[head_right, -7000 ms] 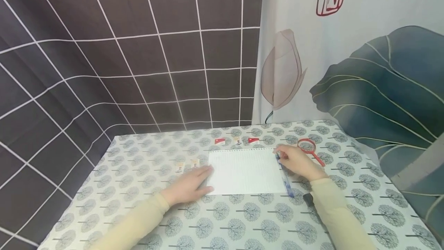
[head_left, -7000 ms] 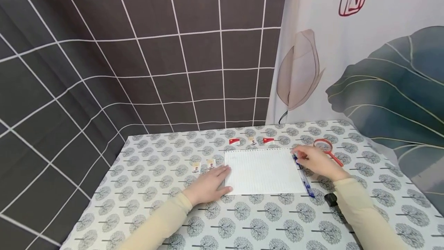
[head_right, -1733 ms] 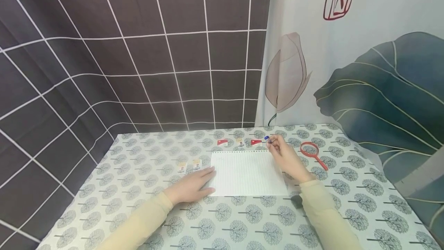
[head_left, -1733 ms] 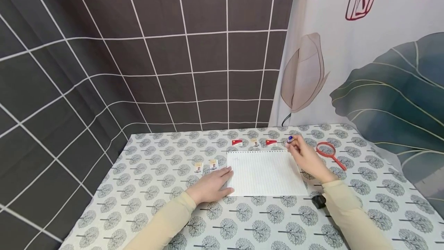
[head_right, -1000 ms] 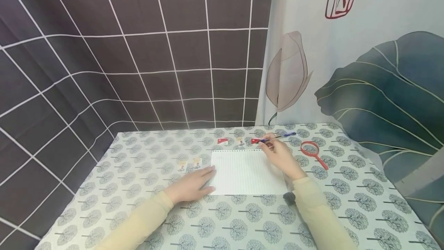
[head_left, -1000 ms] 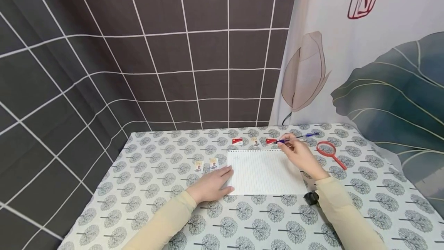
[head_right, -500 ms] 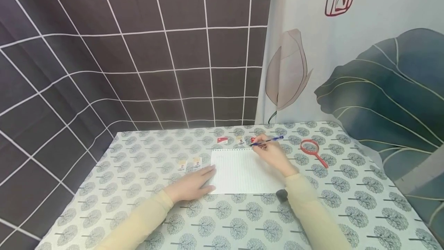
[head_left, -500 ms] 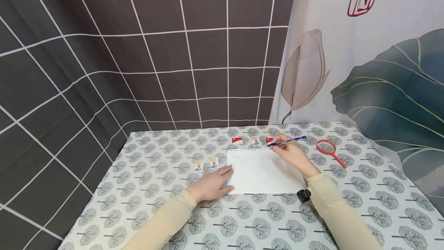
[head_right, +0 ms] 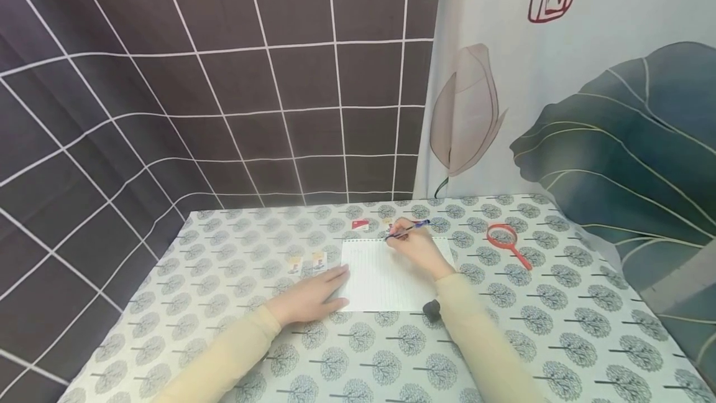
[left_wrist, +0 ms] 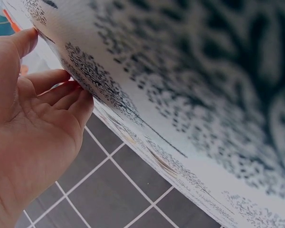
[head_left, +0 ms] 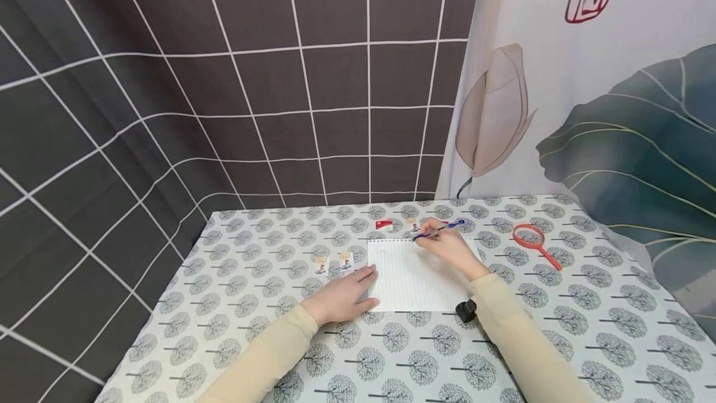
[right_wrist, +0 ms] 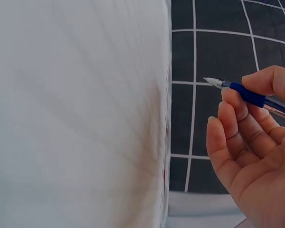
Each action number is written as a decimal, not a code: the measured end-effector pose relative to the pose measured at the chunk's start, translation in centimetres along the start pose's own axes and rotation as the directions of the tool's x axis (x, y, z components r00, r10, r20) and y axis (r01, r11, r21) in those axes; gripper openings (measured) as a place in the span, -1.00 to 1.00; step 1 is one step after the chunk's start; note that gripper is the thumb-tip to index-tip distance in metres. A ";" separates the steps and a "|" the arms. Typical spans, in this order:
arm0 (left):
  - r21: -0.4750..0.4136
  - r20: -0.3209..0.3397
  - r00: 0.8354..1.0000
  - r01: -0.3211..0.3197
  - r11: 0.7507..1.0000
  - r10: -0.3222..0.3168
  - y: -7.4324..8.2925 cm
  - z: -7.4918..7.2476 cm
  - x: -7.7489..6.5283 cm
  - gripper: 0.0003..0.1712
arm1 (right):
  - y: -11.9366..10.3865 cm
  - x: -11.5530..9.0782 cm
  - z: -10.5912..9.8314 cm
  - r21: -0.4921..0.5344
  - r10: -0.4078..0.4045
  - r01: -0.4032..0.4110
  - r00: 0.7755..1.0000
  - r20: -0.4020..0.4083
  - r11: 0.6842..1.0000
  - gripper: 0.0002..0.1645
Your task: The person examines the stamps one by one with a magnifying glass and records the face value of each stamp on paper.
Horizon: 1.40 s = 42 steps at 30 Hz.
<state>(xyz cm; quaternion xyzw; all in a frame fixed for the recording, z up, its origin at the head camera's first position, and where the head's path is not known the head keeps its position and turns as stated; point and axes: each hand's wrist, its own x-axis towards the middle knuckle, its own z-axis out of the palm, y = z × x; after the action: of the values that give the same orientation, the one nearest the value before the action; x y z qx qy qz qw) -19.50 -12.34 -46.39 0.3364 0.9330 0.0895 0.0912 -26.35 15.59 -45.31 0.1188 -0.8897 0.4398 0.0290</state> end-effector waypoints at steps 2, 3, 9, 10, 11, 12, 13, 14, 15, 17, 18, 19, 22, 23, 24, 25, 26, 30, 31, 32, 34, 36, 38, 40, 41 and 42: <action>-0.007 -0.001 1.000 -0.001 1.000 0.001 0.0 0.0 0.0 -0.22 | -0.1 0.3 0.5 0.012 0.001 -0.001 1.000 -0.002 1.000 -0.86; -0.011 0.000 1.000 -0.001 1.000 0.001 0.0 0.0 0.0 -0.22 | -0.2 0.4 0.7 0.012 -0.001 0.001 1.000 -0.005 1.000 -0.87; -0.008 0.000 1.000 -0.004 1.000 0.004 0.0 -0.1 0.0 -0.22 | -0.8 0.9 1.7 0.011 -0.011 0.011 1.000 0.005 1.000 -0.87; -0.005 0.000 1.000 -0.004 1.000 0.004 0.0 -0.2 0.0 -0.22 | -0.9 0.9 1.8 0.017 -0.011 0.011 1.000 0.012 1.000 -0.87; 0.000 0.002 1.000 -0.004 1.000 0.004 0.0 -0.2 0.0 -0.22 | -1.0 1.0 1.9 0.016 -0.010 0.009 1.000 0.015 1.000 -0.87; 0.003 0.002 1.000 -0.006 1.000 0.006 0.0 -0.2 0.0 -0.22 | -1.1 1.0 2.0 0.018 -0.009 0.009 1.000 0.022 1.000 -0.87; 0.005 0.002 1.000 -0.006 1.000 0.006 -0.1 -0.2 0.0 -0.22 | -1.2 1.0 2.1 0.016 -0.005 0.005 1.000 0.026 1.000 -0.87; 0.006 0.002 1.000 -0.006 1.000 0.006 -0.1 -0.2 0.0 -0.22 | -1.3 1.1 2.1 0.020 -0.003 0.003 0.999 0.032 1.000 -0.86; 0.008 0.002 1.000 -0.007 1.000 0.007 -0.1 -0.2 0.0 -0.22 | -1.3 1.1 2.1 0.019 -0.002 0.001 0.999 0.037 1.000 -0.86; 0.011 0.003 1.000 -0.008 1.000 0.008 -0.1 -0.3 0.0 -0.22 | -1.4 1.2 2.2 0.018 0.003 -0.004 0.999 0.044 1.000 -0.85; 0.011 0.003 1.000 -0.009 1.000 0.009 -0.1 -0.3 0.0 -0.22 | -1.4 1.3 2.3 0.019 0.004 -0.005 0.999 0.048 1.000 -0.85; 0.012 0.005 1.000 -0.009 1.000 0.009 -0.1 -0.3 -0.1 -0.22 | -1.3 1.3 2.4 0.015 0.006 -0.007 0.999 0.050 1.000 -0.85; 0.012 0.006 1.000 -0.009 1.000 0.009 -0.1 -0.4 -0.1 -0.22 | -1.2 1.5 2.6 0.016 0.008 -0.009 0.998 0.063 1.000 -0.84; 0.011 0.005 1.000 -0.008 1.000 0.008 0.0 -0.4 -0.1 -0.22 | -1.2 1.5 2.7 0.020 0.004 -0.006 0.998 0.070 1.000 -0.84; 0.009 0.005 1.000 -0.008 1.000 0.008 0.0 -0.4 -0.1 -0.22 | -1.2 1.5 2.8 0.021 0.005 -0.006 0.997 0.076 1.000 -0.84; 0.008 0.005 1.000 -0.008 1.000 0.008 0.0 -0.4 -0.1 -0.22 | -1.3 1.5 2.8 0.022 0.002 -0.004 0.997 0.082 1.000 -0.84; 0.008 0.005 1.000 -0.008 1.000 0.008 0.0 -0.4 -0.1 -0.22 | -1.4 1.5 2.9 0.028 -0.001 -0.001 0.996 0.087 1.000 -0.83; 0.008 0.005 1.000 -0.008 1.000 0.008 0.0 -0.4 -0.2 -0.22 | -1.6 1.5 3.2 0.042 -0.013 0.009 0.995 0.098 0.999 -0.84; 0.008 0.005 1.000 -0.008 1.000 0.008 0.0 -0.5 -0.2 -0.22 | -1.6 1.6 3.2 0.045 -0.019 0.015 0.995 0.096 0.999 -0.85; 0.009 0.005 1.000 -0.007 1.000 0.007 0.0 -0.5 -0.2 -0.22 | -1.6 1.6 3.3 0.051 -0.022 0.017 0.995 0.096 0.999 -0.85; 0.008 0.003 1.000 -0.008 1.000 0.008 0.0 -0.4 -0.2 -0.22 | -1.5 1.7 3.4 0.058 -0.038 0.032 0.995 0.095 0.998 -0.86; 0.009 0.002 1.000 -0.009 1.000 0.009 0.0 -0.4 -0.2 -0.22 | -1.5 1.7 3.5 0.051 -0.046 0.041 0.994 0.097 0.998 -0.87; 0.008 0.001 1.000 -0.009 1.000 0.009 0.0 -0.3 -0.1 -0.22 | -1.6 1.7 3.5 0.031 -0.048 0.045 0.994 0.102 0.998 -0.88; 0.007 0.000 1.000 -0.009 1.000 0.009 -0.1 -0.2 -0.1 -0.22 | -1.7 1.7 3.6 0.012 -0.044 0.043 0.993 0.108 0.999 -0.87; 0.007 0.000 1.000 -0.009 1.000 0.009 -0.1 -0.1 -0.1 -0.22 | -1.7 1.7 3.6 0.002 -0.041 0.041 0.993 0.111 0.999 -0.87; 0.007 0.000 1.000 -0.010 1.000 0.010 -0.1 -0.1 -0.1 -0.22 | -1.7 1.7 3.6 -0.009 -0.044 0.045 0.993 0.113 0.999 -0.87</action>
<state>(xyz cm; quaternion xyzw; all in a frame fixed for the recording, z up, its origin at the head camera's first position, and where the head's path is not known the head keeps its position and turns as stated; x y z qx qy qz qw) -19.55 -12.50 -46.34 0.3412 0.9317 0.0866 0.0894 -27.41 11.44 -45.94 0.1633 -0.8895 0.4266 -0.0109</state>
